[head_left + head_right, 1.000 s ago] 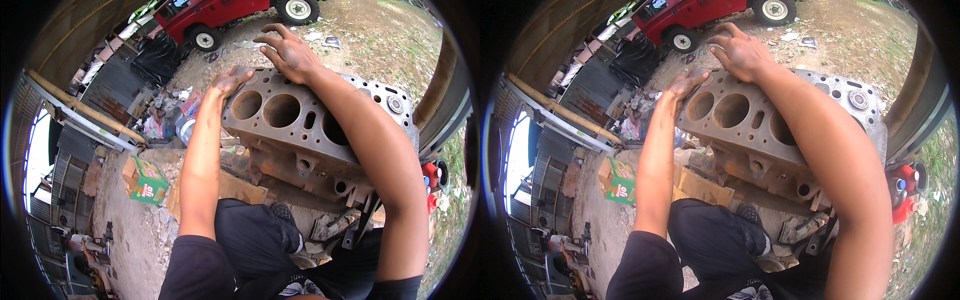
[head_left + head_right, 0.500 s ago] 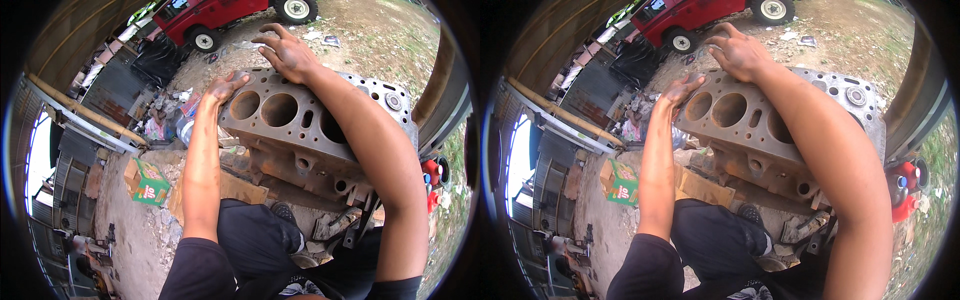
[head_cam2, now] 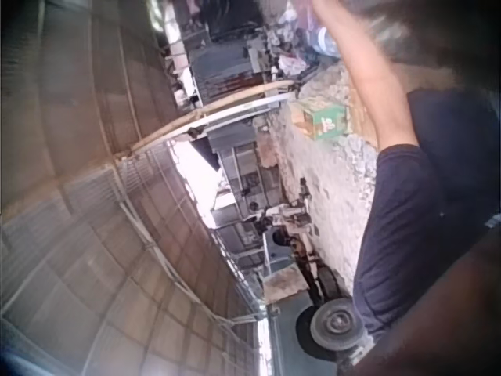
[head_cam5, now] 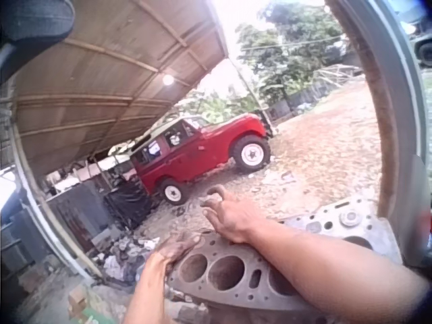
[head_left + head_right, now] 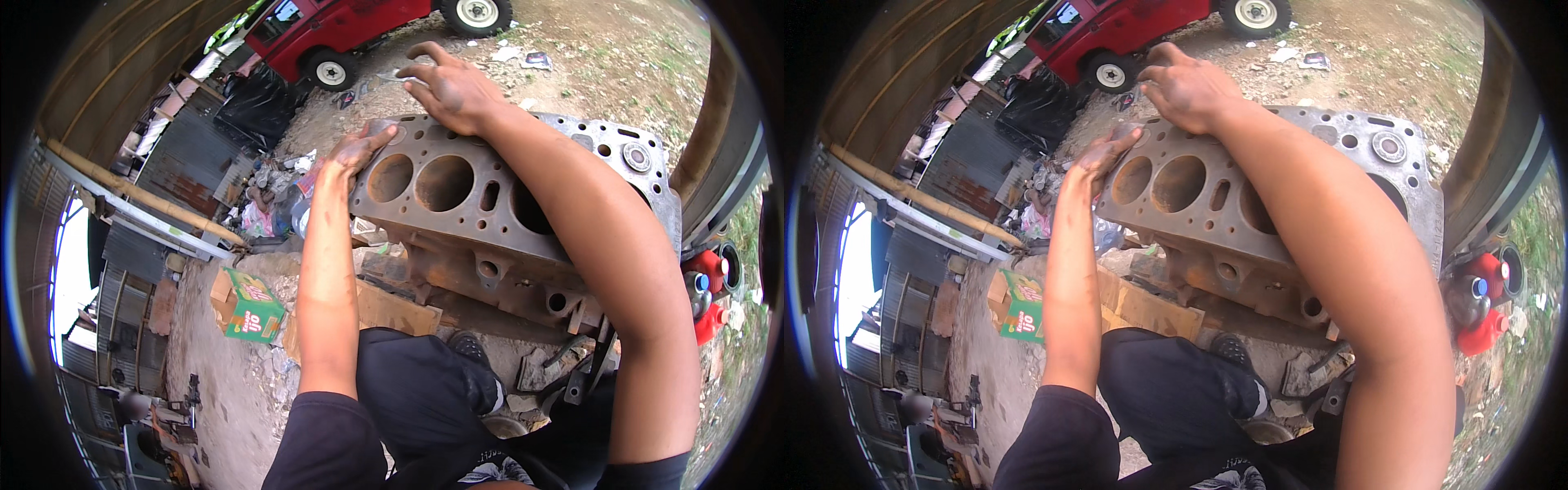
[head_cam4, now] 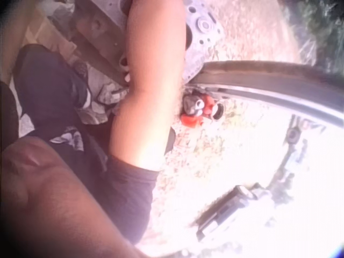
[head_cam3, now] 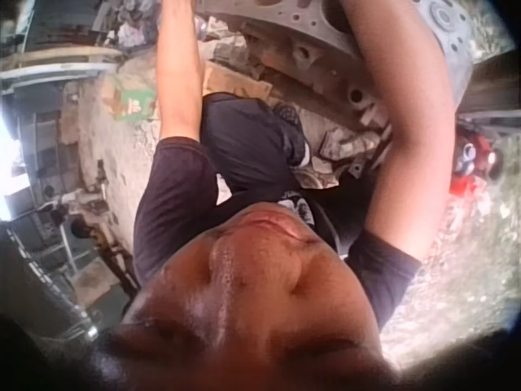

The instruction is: The person sands the top surface of an engine block using a sanding block. They move the sanding block across the flat deck and around the cylinder openings, applying pressure to smooth the metal surface.

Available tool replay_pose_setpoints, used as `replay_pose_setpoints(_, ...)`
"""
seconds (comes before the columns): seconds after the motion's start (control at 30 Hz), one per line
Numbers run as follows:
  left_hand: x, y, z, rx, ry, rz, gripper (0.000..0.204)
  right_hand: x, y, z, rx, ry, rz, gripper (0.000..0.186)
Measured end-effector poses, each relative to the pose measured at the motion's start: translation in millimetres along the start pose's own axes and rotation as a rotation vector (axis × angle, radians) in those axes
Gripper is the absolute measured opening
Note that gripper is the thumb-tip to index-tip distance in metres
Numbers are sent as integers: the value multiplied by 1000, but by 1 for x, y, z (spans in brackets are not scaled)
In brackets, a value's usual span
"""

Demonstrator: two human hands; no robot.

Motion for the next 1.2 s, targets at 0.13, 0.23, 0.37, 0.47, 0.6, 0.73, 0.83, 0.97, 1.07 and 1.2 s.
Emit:
replay_pose_setpoints(0.13,-9,-3,9,-27,-25,16,78,3,4,7,-81,-10,-13,41)
replay_pose_setpoints(0.23,-6,1,11,-23,6,-44,78,3,4,4,-47,17,-7,40)
replay_pose_setpoints(0.37,-2,-1,6,-13,-72,-68,81,2,0,4,-64,-10,-16,39)
replay_pose_setpoints(0.47,-9,-3,18,-26,-205,9,79,5,4,6,-57,-1,-41,40)
replay_pose_setpoints(0.6,-23,5,44,-27,-42,-16,74,3,3,6,-38,-3,-65,40)
replay_pose_setpoints(0.73,-2,2,-8,3,-4,-26,74,-7,-5,2,-7,1,-42,41)
replay_pose_setpoints(0.83,-4,3,-9,14,-2,-53,72,-3,-2,1,-31,21,-31,41)
replay_pose_setpoints(0.97,-7,4,10,-44,10,-94,68,3,11,4,-75,78,-52,42)
replay_pose_setpoints(1.07,-23,2,24,-45,-26,33,73,6,19,3,-59,114,-34,42)
replay_pose_setpoints(1.2,-9,-7,48,-35,-95,77,97,1,7,6,-16,57,-57,41)
Point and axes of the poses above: each hand's wrist, its own z-axis towards the middle knuckle, its own x-axis out of the palm, y = z × x, the point moved 5 cm from there along z, towards the middle knuckle, and after that the axes turned 4 degrees about -x, right-handed, at the moved point
